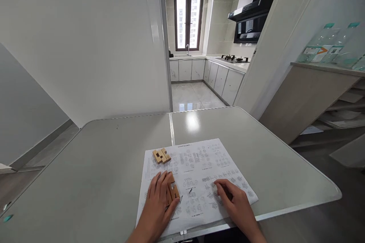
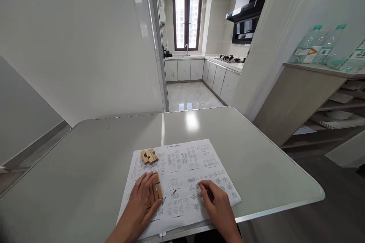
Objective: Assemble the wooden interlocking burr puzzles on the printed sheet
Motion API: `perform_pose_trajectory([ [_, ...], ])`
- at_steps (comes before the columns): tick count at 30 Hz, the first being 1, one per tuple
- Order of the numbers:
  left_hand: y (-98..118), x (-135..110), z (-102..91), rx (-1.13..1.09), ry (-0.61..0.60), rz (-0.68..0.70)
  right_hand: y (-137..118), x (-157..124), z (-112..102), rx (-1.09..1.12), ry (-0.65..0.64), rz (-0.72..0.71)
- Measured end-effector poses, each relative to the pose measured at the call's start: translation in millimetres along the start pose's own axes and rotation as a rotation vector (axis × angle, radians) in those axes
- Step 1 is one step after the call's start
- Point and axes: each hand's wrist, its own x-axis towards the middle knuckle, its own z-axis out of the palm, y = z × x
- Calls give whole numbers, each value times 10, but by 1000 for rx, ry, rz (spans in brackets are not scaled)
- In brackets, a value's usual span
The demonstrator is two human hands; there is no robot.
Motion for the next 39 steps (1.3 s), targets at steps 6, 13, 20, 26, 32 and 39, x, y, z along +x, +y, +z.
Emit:
perform_pose_trajectory([
  [6,403,148,75,-97,-116,71,6,2,-14,5,-1,3],
  [13,667,210,94,-240,-185,64,23,13,-2,11,10,-15],
  [20,486,145,-64,-243,-200,-15,96,24,6,3,-19,-1],
  [26,401,13,-180,-243,-169,-29,109,18,-4,-6,-56,3],
  [32,390,-47,-198,-202,-57,-54,25,-12,4,-47,-113,1],
  [39,328,-6,-161,-226,-9,17,-142,-43,170,-142,-223,-113],
])
